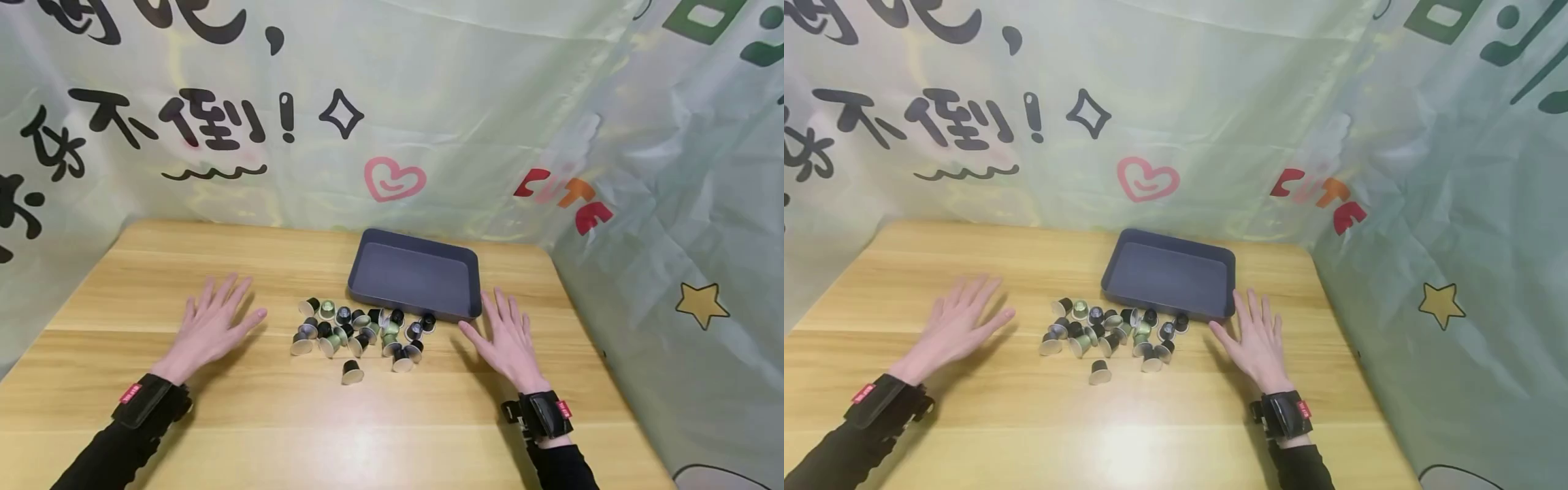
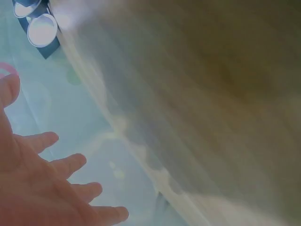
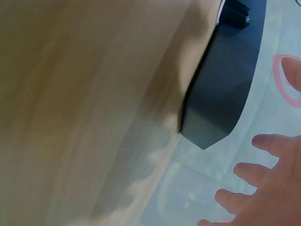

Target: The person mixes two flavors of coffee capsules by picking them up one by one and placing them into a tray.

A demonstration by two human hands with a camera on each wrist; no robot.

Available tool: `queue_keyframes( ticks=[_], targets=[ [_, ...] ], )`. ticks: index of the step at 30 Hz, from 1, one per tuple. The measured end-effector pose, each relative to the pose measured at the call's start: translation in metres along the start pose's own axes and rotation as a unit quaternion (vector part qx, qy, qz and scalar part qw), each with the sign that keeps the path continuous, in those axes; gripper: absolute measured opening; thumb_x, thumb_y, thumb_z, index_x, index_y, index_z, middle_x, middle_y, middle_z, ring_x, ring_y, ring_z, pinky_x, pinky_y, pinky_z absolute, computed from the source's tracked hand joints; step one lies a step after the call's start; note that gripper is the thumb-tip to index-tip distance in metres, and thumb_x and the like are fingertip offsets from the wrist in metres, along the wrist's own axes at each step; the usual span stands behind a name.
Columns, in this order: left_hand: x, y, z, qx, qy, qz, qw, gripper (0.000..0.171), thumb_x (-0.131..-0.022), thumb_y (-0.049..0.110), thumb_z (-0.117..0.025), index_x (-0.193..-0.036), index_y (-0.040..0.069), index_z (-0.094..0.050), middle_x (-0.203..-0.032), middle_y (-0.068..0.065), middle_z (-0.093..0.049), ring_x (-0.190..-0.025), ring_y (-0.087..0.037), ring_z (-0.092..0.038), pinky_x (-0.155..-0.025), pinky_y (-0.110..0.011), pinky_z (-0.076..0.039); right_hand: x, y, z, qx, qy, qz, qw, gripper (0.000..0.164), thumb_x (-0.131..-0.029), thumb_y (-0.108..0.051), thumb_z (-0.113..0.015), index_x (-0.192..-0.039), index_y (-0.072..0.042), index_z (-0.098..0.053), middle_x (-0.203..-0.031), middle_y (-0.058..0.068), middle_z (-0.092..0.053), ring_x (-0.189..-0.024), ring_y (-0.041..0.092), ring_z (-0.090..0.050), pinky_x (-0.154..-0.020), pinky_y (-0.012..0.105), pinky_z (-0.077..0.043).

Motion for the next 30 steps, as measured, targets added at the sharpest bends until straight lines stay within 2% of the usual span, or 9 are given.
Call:
queue_keyframes(
  ticks=[3, 6, 10, 14, 17, 24, 30],
  targets=[
    [-0.004, 0.007, -0.004, 0.001, -0.009, -0.011, 0.9999, 0.082, -0.102, 0.059, -0.041, -0.161, 0.008, -0.014, -0.167, -0.026, -0.001, -0.148, -0.059, 0.005, -0.110, -0.083, 0.008, -0.001, -0.004, 0.001, -0.007, 0.004, 0.005, 1.000, 0.088, -0.095, -0.063, -0.053, -0.162, -0.017, -0.020, -0.170, 0.018, -0.007, -0.155, 0.048, -0.006, -0.122, 0.074, -0.003],
    [-0.009, 0.020, -0.006, -0.001, -0.008, -0.036, 0.9993, 0.079, -0.102, 0.056, -0.045, -0.160, 0.007, -0.019, -0.166, -0.027, -0.008, -0.149, -0.059, -0.002, -0.111, -0.084, 0.003, -0.002, -0.009, -0.001, -0.014, 0.005, 0.009, 1.000, 0.087, -0.096, -0.063, -0.053, -0.162, -0.017, -0.020, -0.171, 0.017, -0.007, -0.156, 0.047, -0.005, -0.122, 0.073, -0.003],
    [-0.016, 0.045, -0.010, -0.001, -0.002, -0.099, 0.9951, 0.070, -0.100, 0.043, -0.055, -0.156, 0.008, -0.032, -0.163, -0.027, -0.023, -0.147, -0.056, -0.019, -0.112, -0.083, -0.009, -0.003, -0.012, -0.003, -0.024, 0.005, 0.010, 1.000, 0.085, -0.096, -0.061, -0.053, -0.162, -0.017, -0.019, -0.171, 0.015, -0.007, -0.157, 0.044, -0.004, -0.123, 0.072, -0.003],
    [-0.021, 0.068, -0.015, 0.003, -0.004, -0.176, 0.9844, 0.056, -0.098, 0.021, -0.061, -0.149, 0.008, -0.044, -0.156, -0.024, -0.039, -0.142, -0.049, -0.037, -0.114, -0.079, -0.019, -0.002, -0.016, -0.005, -0.039, 0.006, 0.015, 0.999, 0.084, -0.097, -0.057, -0.055, -0.161, -0.015, -0.021, -0.171, 0.016, -0.008, -0.156, 0.045, -0.006, -0.123, 0.072, -0.003],
    [-0.024, 0.078, -0.019, 0.012, -0.012, -0.215, 0.9765, 0.050, -0.095, 0.007, -0.061, -0.144, 0.006, -0.050, -0.151, -0.024, -0.046, -0.138, -0.046, -0.045, -0.114, -0.075, -0.025, -0.001, -0.018, -0.005, -0.050, 0.009, 0.021, 0.998, 0.083, -0.097, -0.056, -0.056, -0.161, -0.012, -0.023, -0.170, 0.016, -0.008, -0.156, 0.046, -0.008, -0.123, 0.072, -0.004],
    [-0.033, 0.094, -0.029, 0.014, -0.063, -0.270, 0.9606, 0.055, -0.084, -0.014, -0.056, -0.135, 0.004, -0.058, -0.143, -0.023, -0.056, -0.130, -0.046, -0.054, -0.112, -0.065, -0.040, 0.000, -0.023, -0.005, -0.069, 0.026, 0.033, 0.997, 0.080, -0.097, -0.052, -0.058, -0.160, -0.013, -0.027, -0.170, 0.015, -0.011, -0.157, 0.042, -0.008, -0.124, 0.070, -0.007],
    [-0.039, 0.098, -0.034, 0.010, -0.077, -0.277, 0.9578, 0.054, -0.081, -0.017, -0.055, -0.130, 0.004, -0.061, -0.142, -0.022, -0.058, -0.130, -0.044, -0.055, -0.110, -0.065, -0.043, 0.000, -0.026, -0.004, -0.080, 0.034, 0.042, 0.995, 0.079, -0.096, -0.050, -0.060, -0.159, -0.014, -0.028, -0.170, 0.015, -0.014, -0.157, 0.042, -0.009, -0.124, 0.070, -0.009]
  ],
)
Point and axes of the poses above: each hand's wrist, its own x-axis away from the middle knuckle, its own z-axis out of the back of the hand, y = z × x, the point moved 9 cm from there along -x, towards the middle knuckle
